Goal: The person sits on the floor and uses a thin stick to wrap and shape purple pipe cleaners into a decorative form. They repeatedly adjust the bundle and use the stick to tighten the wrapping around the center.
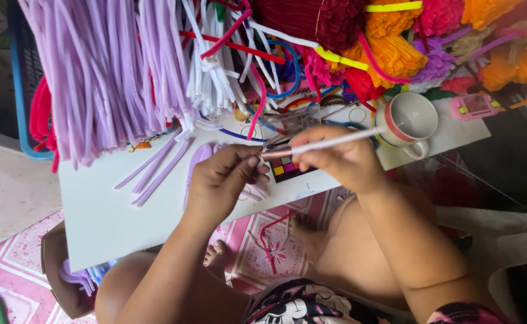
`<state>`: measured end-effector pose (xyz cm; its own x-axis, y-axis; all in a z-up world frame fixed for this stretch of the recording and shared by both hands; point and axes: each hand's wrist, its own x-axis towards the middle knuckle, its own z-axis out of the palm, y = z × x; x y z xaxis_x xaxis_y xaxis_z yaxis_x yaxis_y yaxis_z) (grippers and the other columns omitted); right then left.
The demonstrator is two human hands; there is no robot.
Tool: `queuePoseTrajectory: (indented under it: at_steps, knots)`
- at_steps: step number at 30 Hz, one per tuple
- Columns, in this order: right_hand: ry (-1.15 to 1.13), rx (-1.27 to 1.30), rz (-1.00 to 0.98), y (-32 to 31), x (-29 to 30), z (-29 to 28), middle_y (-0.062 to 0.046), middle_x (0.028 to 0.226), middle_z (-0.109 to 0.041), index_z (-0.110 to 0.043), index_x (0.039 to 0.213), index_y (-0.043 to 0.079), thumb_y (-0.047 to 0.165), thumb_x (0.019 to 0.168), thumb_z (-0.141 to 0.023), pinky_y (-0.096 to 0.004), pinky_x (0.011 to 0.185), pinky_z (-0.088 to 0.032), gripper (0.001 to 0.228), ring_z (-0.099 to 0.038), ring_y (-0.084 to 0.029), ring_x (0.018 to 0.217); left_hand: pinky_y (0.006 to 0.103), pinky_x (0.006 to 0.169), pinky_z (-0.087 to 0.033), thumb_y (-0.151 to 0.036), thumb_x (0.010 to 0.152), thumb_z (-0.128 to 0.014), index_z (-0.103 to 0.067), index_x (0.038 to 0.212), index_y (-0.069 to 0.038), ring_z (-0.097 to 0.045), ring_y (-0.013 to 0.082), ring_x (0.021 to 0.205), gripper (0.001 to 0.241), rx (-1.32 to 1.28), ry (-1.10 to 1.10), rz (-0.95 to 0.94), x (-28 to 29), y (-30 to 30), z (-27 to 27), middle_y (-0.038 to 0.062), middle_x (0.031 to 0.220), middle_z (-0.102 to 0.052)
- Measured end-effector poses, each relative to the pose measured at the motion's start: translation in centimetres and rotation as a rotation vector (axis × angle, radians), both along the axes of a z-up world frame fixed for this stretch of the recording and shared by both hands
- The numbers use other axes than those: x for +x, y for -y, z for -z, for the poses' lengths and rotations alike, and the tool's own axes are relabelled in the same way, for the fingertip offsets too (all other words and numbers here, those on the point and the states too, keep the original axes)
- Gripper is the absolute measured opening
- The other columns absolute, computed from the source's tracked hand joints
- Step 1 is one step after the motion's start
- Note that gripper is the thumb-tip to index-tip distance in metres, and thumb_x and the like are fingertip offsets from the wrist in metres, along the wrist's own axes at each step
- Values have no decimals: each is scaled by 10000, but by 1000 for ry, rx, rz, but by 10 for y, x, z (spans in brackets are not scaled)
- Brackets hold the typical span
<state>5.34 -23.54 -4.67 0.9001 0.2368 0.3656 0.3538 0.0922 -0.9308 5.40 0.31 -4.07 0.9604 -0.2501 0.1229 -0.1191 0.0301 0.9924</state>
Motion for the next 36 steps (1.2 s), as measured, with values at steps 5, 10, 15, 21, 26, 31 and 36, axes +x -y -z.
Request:
queuePoseTrajectory:
  at_steps: [5, 10, 15, 21, 26, 31, 36]
  knots:
    - [280, -462, 55, 4, -8, -32, -138, 827, -731, -757, 1068, 1, 129, 924, -693, -356, 654, -594, 203, -712, -273, 693, 309, 615, -606, -195, 927, -710, -779, 970, -128, -767, 225, 613, 106, 351, 50, 33, 3, 9, 15, 66, 658, -759]
    - [281, -447, 138, 50, -15, -15, -129, 783, -685, -751, 1031, -15, 132, 911, -685, -356, 654, -565, 201, -639, -255, 663, 275, 555, -580, -209, 898, -721, -746, 807, -140, -728, 172, 510, 117, 439, 6, 93, 8, 5, 29, 24, 551, -710]
    - [142, -317, 588, 93, -11, -3, -162, 801, -614, -549, 1203, -55, 154, 1108, -519, -356, 773, -563, 231, -629, -232, 726, 370, 464, -387, -362, 956, -692, -625, 665, -152, -502, 196, 435, 365, 694, 271, 83, 17, -17, 47, 7, 501, -546]
    - [-45, -345, 561, 92, -8, 9, -178, 915, -675, -567, 1214, -59, 89, 1056, -603, -300, 833, -562, 219, -678, -207, 822, 467, 646, -472, -148, 907, -739, -691, 870, -99, -610, 344, 709, 78, 840, 447, -19, 33, -50, 44, 87, 773, -676]
    - [114, -553, 542, 89, -4, 1, -156, 1011, -687, -665, 1128, -48, 58, 1037, -654, -307, 872, -518, 140, -663, -223, 914, 400, 732, -448, -124, 908, -777, -645, 758, -56, -541, 254, 692, 211, 797, 454, -102, 34, -81, 28, 28, 721, -612]
    - [221, -539, 463, 72, 1, -1, -248, 1090, -669, -600, 1086, -91, 41, 1054, -593, -427, 1026, -547, 136, -682, -350, 1080, 464, 845, -507, -93, 906, -771, -729, 922, -59, -662, 314, 1037, 57, 909, 452, -213, 25, -105, 40, 91, 1055, -719]
    - [52, -629, 428, 55, 1, -2, -129, 1103, -750, -640, 1085, -18, 58, 1016, -596, -290, 836, -574, 112, -758, -215, 909, 495, 912, -436, -274, 919, -779, -747, 924, -171, -652, 267, 1203, 108, 1006, 363, -287, 22, -119, 49, 21, 1104, -732]
